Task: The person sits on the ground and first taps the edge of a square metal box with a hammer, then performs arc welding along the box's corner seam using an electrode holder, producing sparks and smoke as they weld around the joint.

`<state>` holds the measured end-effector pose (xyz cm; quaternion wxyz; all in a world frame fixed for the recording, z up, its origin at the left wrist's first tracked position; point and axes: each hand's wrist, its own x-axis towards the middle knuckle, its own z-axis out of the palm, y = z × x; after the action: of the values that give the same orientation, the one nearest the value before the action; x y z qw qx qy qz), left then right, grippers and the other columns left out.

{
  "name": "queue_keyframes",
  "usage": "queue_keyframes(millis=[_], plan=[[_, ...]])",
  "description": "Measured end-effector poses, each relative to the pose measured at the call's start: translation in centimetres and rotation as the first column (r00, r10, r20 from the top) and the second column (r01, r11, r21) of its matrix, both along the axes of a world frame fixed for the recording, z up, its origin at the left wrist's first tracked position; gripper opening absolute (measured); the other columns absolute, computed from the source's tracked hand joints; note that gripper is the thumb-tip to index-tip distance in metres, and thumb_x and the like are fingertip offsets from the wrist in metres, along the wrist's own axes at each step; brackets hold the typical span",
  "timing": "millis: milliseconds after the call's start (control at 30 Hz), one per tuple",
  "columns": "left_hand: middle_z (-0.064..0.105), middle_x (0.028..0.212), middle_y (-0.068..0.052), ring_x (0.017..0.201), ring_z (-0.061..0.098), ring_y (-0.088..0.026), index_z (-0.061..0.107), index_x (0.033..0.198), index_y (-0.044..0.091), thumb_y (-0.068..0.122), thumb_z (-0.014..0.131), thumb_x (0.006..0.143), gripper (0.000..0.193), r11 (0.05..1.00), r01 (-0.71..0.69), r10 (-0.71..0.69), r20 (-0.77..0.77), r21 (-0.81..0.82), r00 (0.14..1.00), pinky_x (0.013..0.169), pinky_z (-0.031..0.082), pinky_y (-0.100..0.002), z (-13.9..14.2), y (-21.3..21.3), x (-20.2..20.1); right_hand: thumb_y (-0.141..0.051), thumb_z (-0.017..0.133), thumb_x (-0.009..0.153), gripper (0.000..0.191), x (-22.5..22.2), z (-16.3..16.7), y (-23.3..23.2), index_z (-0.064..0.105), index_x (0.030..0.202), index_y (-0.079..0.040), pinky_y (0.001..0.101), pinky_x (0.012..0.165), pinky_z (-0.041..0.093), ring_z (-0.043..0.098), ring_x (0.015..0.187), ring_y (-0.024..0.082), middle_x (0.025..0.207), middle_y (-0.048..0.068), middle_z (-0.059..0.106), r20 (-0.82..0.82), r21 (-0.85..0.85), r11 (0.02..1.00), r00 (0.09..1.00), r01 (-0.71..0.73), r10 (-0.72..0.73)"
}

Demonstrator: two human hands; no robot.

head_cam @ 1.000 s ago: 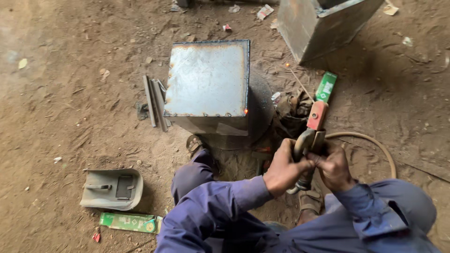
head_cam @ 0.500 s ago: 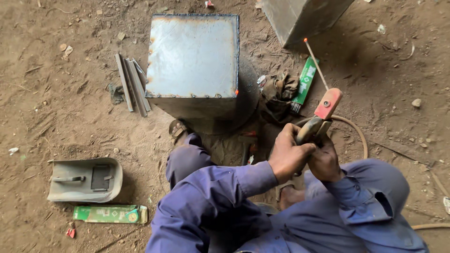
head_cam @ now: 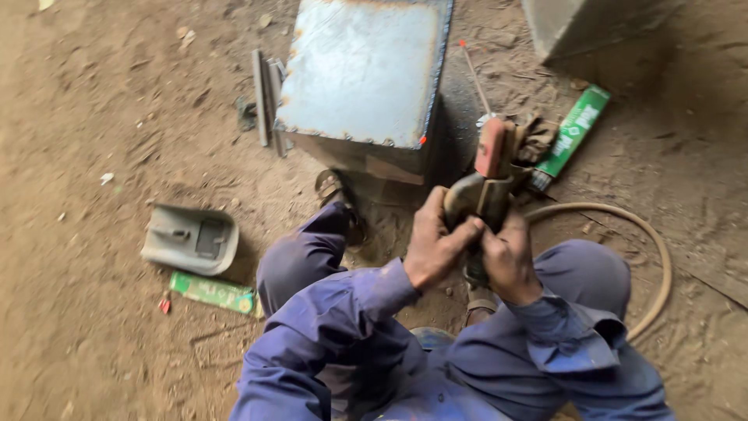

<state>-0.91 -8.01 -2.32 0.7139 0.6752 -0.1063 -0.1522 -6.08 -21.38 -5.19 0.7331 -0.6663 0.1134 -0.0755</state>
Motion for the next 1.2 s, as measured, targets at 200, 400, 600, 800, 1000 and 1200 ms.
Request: queue_keyframes(millis=[200, 400, 600, 800, 1000, 1200], plan=[[0.067, 0.09, -0.006, 0.083, 0.061, -0.011, 0.054, 0.11, 0.001, 0.02, 0.072, 0.091, 0.033, 0.941, -0.296, 0.279, 0.115, 0.165, 0.953, 0.074, 0.053, -0.03, -0.1, 4.1, -0.1, 0.002, 0.059, 0.091, 0.027, 5.3, 0.1, 3.6, 0.057, 0.117, 0.0, 0.0302, 0.082, 0.054, 0.063, 0.092, 0.013, 0.102, 0.007, 0.067, 0.105, -0.05, 0.975, 0.969, -0.218, 0.222], [0.064, 0.094, -0.011, 0.086, 0.063, -0.019, 0.047, 0.115, 0.001, 0.02, 0.073, 0.09, 0.041, 0.842, -0.353, 0.311, 0.169, 0.407, 0.935, 0.076, 0.053, -0.036, -2.1, 7.1, 0.6, -0.002, 0.068, 0.085, 0.028, 7.1, 0.3, 5.7, 0.057, 0.111, 0.001, 0.0313, 0.074, 0.055, 0.068, 0.084, 0.013, 0.092, 0.012, 0.072, 0.034, -0.231, 0.921, 0.944, -0.313, 0.329], [0.061, 0.092, -0.007, 0.079, 0.061, -0.018, 0.05, 0.112, 0.001, 0.022, 0.073, 0.088, 0.04, 0.952, -0.226, 0.264, -0.178, 0.209, 0.948, 0.067, 0.053, -0.036, -3.8, 4.8, 0.3, -0.006, 0.068, 0.085, 0.035, 6.4, -0.6, 2.8, 0.057, 0.117, 0.0, 0.0328, 0.065, 0.053, 0.062, 0.075, 0.014, 0.091, 0.009, 0.071, -0.123, -0.305, 0.889, 0.94, -0.34, 0.318], [0.06, 0.084, -0.006, 0.072, 0.059, -0.013, 0.047, 0.108, 0.003, 0.014, 0.077, 0.083, 0.041, 0.979, -0.138, 0.168, -0.209, 0.149, 0.963, 0.061, 0.052, -0.031, -1.5, 0.9, -3.3, -0.004, 0.063, 0.087, 0.034, 4.1, -0.3, -2.8, 0.058, 0.12, -0.002, 0.0276, 0.074, 0.052, 0.061, 0.08, 0.01, 0.093, 0.003, 0.065, -0.174, -0.141, 0.855, 0.862, -0.5, 0.476], [0.054, 0.085, -0.002, 0.068, 0.055, -0.011, 0.045, 0.111, 0.005, 0.01, 0.073, 0.082, 0.04, 0.956, -0.254, 0.162, -0.462, -0.144, 0.872, 0.055, 0.049, -0.028, 1.4, -0.8, -3.8, -0.004, 0.059, 0.086, 0.039, 5.5, 2.0, -5.2, 0.055, 0.124, -0.003, 0.027, 0.073, 0.052, 0.061, 0.079, 0.01, 0.093, 0.002, 0.065, -0.257, -0.005, 0.781, 0.756, -0.624, 0.602], [0.056, 0.089, 0.0, 0.072, 0.058, -0.007, 0.048, 0.114, 0.006, 0.012, 0.072, 0.085, 0.038, 0.919, -0.357, 0.222, -0.526, -0.17, 0.821, 0.055, 0.051, -0.025, 2.0, -0.9, -3.3, -0.013, 0.066, 0.09, 0.038, 6.3, 4.0, -5.3, 0.058, 0.125, -0.001, 0.0289, 0.078, 0.052, 0.059, 0.089, 0.01, 0.1, 0.005, 0.067, -0.263, -0.318, 0.674, 0.745, -0.667, 0.613]])
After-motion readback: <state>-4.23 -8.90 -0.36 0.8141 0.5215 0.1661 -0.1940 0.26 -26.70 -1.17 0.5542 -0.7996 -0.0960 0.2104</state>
